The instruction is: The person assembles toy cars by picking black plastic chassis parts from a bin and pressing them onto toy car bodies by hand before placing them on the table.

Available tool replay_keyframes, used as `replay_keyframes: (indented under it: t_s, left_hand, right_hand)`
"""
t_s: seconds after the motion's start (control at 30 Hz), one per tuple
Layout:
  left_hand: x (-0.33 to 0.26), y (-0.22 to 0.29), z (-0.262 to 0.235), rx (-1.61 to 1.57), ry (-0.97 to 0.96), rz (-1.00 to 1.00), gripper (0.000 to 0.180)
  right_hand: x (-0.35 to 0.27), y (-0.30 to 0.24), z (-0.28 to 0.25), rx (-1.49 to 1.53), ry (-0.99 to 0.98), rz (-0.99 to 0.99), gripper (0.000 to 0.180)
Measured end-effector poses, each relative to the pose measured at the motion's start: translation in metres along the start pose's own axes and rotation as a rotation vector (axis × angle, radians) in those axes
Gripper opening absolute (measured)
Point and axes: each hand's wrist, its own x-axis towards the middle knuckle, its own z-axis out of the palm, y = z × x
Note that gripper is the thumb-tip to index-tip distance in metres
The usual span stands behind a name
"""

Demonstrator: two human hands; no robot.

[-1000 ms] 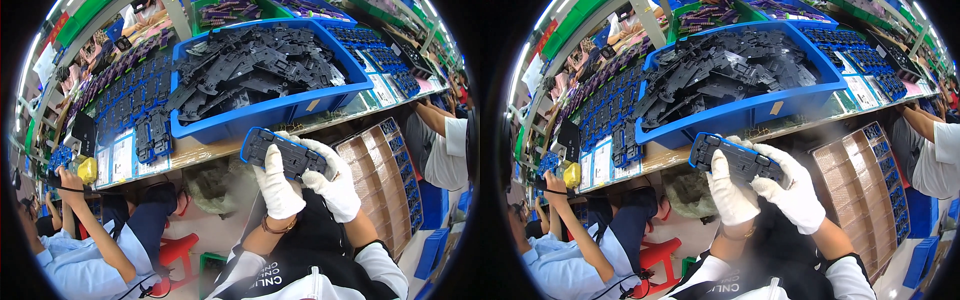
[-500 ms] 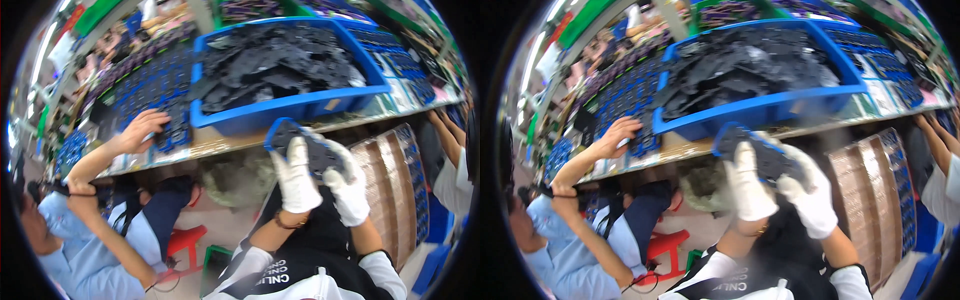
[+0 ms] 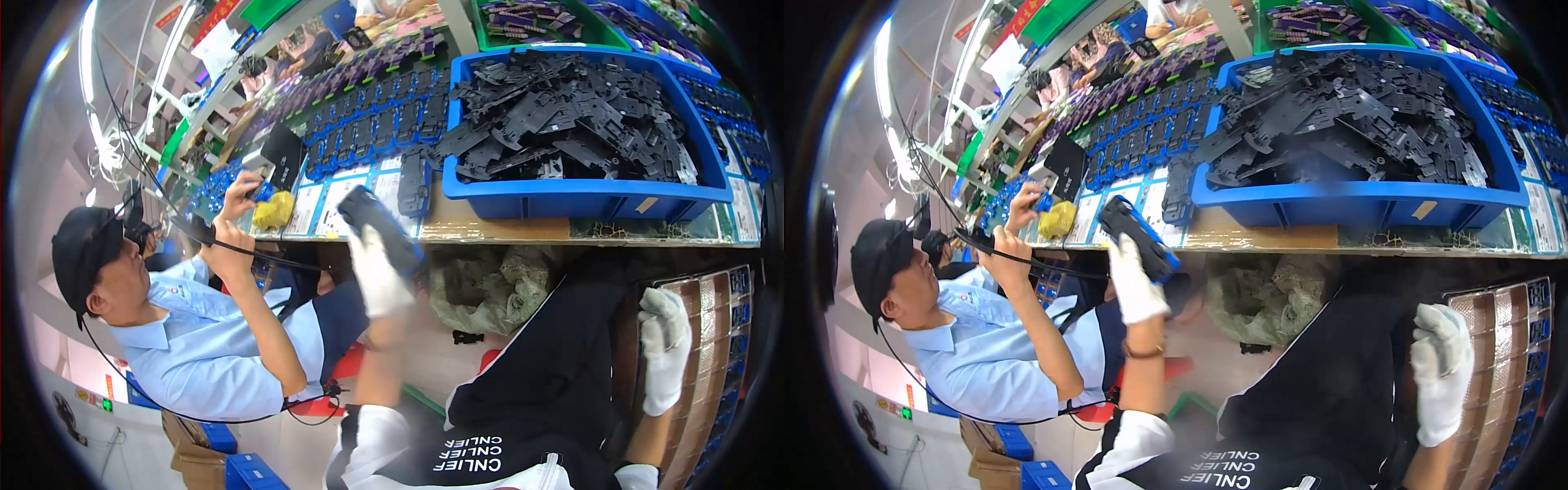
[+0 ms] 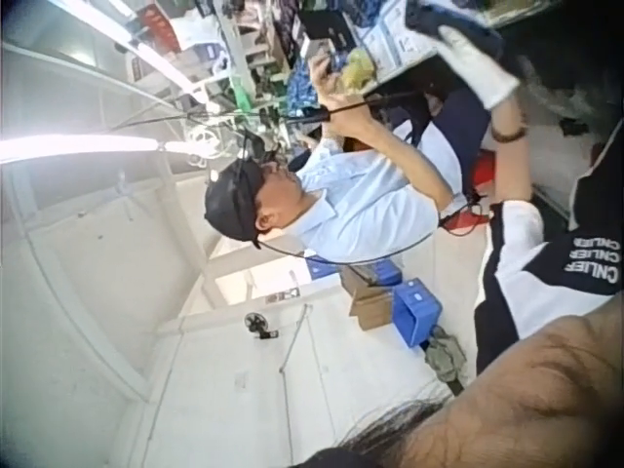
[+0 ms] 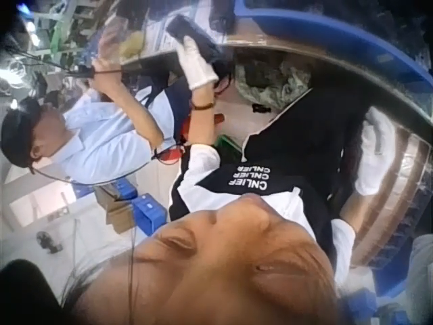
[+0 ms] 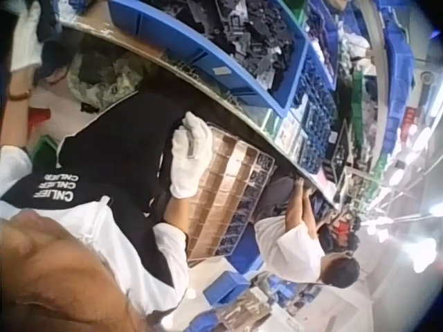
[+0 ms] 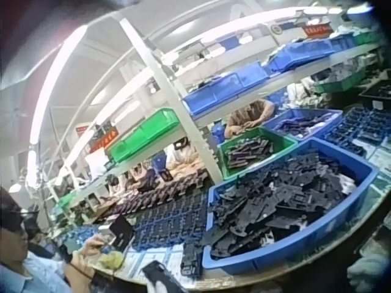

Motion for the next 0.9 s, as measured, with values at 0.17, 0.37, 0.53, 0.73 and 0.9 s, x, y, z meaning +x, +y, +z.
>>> replay_keyframes:
  t_s: [0.17,0.37,0.53,0.73,0.9]
  left_hand:
    - [0.143,-0.037,-0.063,0.444,-0.233,0.039,0.048]
    - [0.209,-0.066,-0.098,0.585,-0.286,-0.009,0.048]
    - [0.208,-0.071,-0.063,0.7,-0.285,-0.011,0.047]
    - [0.232,-0.078,-0.104,0.657,-0.214,-0.081,0.051]
    - [0.185,-0.046,-0.07,0.602,0.036,0.122,0.045]
  right_hand:
    - [0.004,0.008,-0.054,-0.359,0.218,-0.109,0.021]
    - [0.042,0.061,-0.137,-0.482,0.534,-0.201,0.015]
    - [0.074,0.114,-0.239,-0.851,0.877,-0.121,0.027]
    - [0.144,0.179,-0.329,-0.941,0.981,0.191,0.04]
    - [0.161,0.219,-0.375,-1.06,0.828,0.231,0.028]
